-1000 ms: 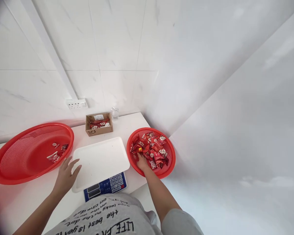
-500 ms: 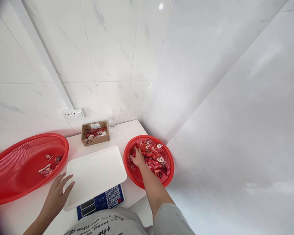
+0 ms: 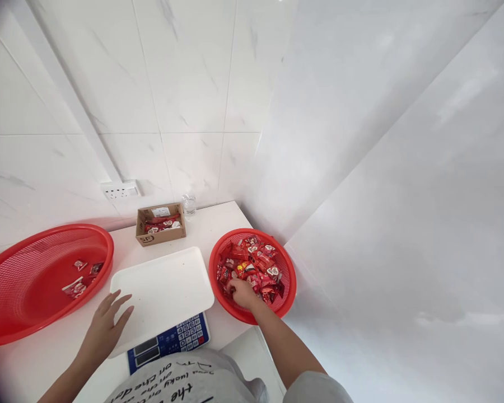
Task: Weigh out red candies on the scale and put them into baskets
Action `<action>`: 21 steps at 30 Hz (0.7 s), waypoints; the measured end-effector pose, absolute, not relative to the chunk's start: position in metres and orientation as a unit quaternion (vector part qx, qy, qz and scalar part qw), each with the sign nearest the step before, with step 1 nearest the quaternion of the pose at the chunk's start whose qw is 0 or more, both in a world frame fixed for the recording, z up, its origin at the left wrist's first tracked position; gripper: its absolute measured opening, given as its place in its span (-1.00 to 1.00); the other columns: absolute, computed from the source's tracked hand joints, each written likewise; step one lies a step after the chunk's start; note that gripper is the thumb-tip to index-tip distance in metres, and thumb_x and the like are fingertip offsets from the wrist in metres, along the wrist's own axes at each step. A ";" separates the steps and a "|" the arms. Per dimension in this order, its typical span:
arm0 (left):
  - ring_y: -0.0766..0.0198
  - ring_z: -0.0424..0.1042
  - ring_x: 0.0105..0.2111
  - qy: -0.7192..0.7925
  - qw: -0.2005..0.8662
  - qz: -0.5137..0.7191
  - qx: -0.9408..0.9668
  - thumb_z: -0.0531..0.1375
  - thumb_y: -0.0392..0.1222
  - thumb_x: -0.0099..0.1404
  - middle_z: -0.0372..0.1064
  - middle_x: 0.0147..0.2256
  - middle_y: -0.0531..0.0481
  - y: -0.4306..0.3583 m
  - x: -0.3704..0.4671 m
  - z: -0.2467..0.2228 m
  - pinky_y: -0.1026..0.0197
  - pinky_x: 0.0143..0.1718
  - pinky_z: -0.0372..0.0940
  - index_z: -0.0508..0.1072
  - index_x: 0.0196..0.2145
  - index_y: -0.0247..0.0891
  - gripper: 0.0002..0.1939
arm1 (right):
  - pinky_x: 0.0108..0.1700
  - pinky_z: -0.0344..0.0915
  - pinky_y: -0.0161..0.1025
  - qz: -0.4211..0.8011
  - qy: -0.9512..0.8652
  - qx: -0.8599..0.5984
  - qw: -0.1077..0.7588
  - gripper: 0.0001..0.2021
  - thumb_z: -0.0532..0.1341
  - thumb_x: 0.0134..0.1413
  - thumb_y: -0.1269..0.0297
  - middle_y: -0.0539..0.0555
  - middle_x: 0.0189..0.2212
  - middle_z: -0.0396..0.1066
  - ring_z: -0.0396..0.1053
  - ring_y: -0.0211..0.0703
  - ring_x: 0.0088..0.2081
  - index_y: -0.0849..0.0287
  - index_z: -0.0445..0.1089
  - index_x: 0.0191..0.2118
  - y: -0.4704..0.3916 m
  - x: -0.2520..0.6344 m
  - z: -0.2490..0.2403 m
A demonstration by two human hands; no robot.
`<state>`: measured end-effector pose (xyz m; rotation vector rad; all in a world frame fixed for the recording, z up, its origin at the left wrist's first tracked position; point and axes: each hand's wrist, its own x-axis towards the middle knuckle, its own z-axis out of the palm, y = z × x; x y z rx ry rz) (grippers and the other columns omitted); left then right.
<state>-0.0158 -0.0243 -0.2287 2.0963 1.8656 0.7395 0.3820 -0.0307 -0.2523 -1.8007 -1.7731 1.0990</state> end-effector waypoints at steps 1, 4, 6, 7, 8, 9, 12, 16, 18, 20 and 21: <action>-0.01 0.11 0.16 0.638 0.121 0.251 0.718 -0.07 0.13 0.23 0.24 0.06 -0.17 -0.024 -0.014 -0.229 -0.11 0.14 0.10 0.41 -0.13 -0.17 -0.54 | -0.13 0.29 -0.22 0.426 -0.614 -0.639 0.180 -0.63 -0.01 -0.26 0.56 0.04 -0.34 0.49 0.41 -0.15 -0.23 0.15 0.45 -0.36 -0.035 0.386 -0.250; -0.02 0.10 0.17 0.636 0.129 0.247 0.720 -0.08 0.14 0.24 0.24 0.07 -0.18 -0.023 -0.007 -0.228 -0.12 0.14 0.10 0.41 -0.11 -0.19 -0.52 | -0.20 0.32 -0.26 0.507 -0.580 -0.613 0.175 -0.67 0.03 -0.24 0.52 0.06 -0.32 0.49 0.43 -0.15 -0.25 0.17 0.45 -0.32 -0.040 0.403 -0.241; -0.03 0.09 0.17 0.632 0.135 0.246 0.723 -0.07 0.15 0.24 0.24 0.07 -0.19 -0.024 -0.002 -0.227 -0.13 0.13 0.11 0.42 -0.11 -0.20 -0.51 | -0.11 0.31 -0.23 0.481 -0.557 -0.644 0.210 -0.67 0.04 -0.14 0.46 0.08 -0.22 0.48 0.42 -0.14 -0.17 0.16 0.43 -0.23 -0.039 0.418 -0.234; -0.03 0.09 0.17 0.630 0.137 0.247 0.724 -0.07 0.15 0.24 0.24 0.07 -0.20 -0.024 0.001 -0.227 -0.13 0.12 0.13 0.42 -0.10 -0.21 -0.50 | -0.05 0.29 -0.21 0.436 -0.540 -0.682 0.230 -0.66 0.02 -0.08 0.42 0.10 -0.16 0.46 0.39 -0.12 -0.11 0.16 0.42 -0.17 -0.038 0.426 -0.231; -0.04 0.09 0.17 0.628 0.139 0.248 0.725 -0.07 0.15 0.24 0.24 0.07 -0.20 -0.025 0.004 -0.226 -0.13 0.11 0.14 0.42 -0.10 -0.22 -0.50 | 0.02 0.25 -0.17 0.378 -0.520 -0.728 0.241 -0.64 0.01 -0.03 0.38 0.11 -0.09 0.42 0.35 -0.10 -0.03 0.16 0.39 -0.09 -0.036 0.433 -0.229; -0.04 0.09 0.17 0.625 0.141 0.250 0.726 -0.07 0.16 0.24 0.23 0.08 -0.21 -0.026 0.007 -0.226 -0.12 0.11 0.15 0.42 -0.10 -0.22 -0.50 | 0.08 0.19 -0.11 0.318 -0.497 -0.773 0.234 -0.60 0.00 0.01 0.34 0.14 -0.01 0.37 0.28 -0.06 0.06 0.15 0.34 -0.01 -0.035 0.439 -0.228; -0.05 0.09 0.18 0.621 0.144 0.254 0.727 -0.07 0.16 0.25 0.23 0.08 -0.21 -0.027 0.018 -0.224 -0.13 0.10 0.15 0.42 -0.10 -0.22 -0.50 | 0.18 -0.04 0.18 0.214 -0.449 -0.859 0.118 -0.45 0.06 0.04 0.27 0.20 0.26 -0.03 -0.15 0.13 0.28 0.13 0.10 0.20 -0.033 0.446 -0.232; -0.05 0.08 0.18 0.620 0.145 0.253 0.728 -0.07 0.15 0.26 0.23 0.08 -0.20 -0.030 0.031 -0.221 -0.13 0.10 0.15 0.41 -0.09 -0.21 -0.51 | 0.13 -0.13 0.35 0.222 -0.437 -0.871 0.020 -0.32 0.12 0.05 0.22 0.25 0.33 -0.45 -0.50 0.23 0.31 0.13 -0.10 0.29 -0.033 0.429 -0.242; -0.04 0.08 0.18 0.622 0.145 0.256 0.725 -0.06 0.15 0.25 0.23 0.08 -0.19 -0.031 0.038 -0.220 -0.12 0.10 0.17 0.41 -0.09 -0.20 -0.52 | 0.15 -0.04 0.22 0.249 -0.463 -0.849 0.060 -0.34 0.11 0.06 0.21 0.28 0.32 -0.28 -0.34 0.20 0.31 0.13 -0.07 0.28 -0.034 0.416 -0.243; -0.03 0.09 0.18 0.627 0.151 0.256 0.720 -0.05 0.15 0.25 0.23 0.08 -0.17 -0.033 0.045 -0.219 -0.11 0.08 0.19 0.41 -0.09 -0.18 -0.52 | 0.14 0.08 0.02 0.332 -0.511 -0.782 0.131 -0.36 0.12 0.05 0.21 0.26 0.22 0.05 -0.02 0.10 0.25 0.13 -0.02 0.26 -0.036 0.406 -0.242; -0.03 0.09 0.18 0.628 0.154 0.255 0.719 -0.05 0.15 0.25 0.23 0.08 -0.16 -0.034 0.048 -0.219 -0.11 0.07 0.21 0.41 -0.09 -0.18 -0.53 | 0.12 0.14 -0.06 0.384 -0.531 -0.736 0.169 -0.37 0.13 0.04 0.21 0.23 0.15 0.20 0.13 0.03 0.18 0.13 0.01 0.25 -0.038 0.405 -0.241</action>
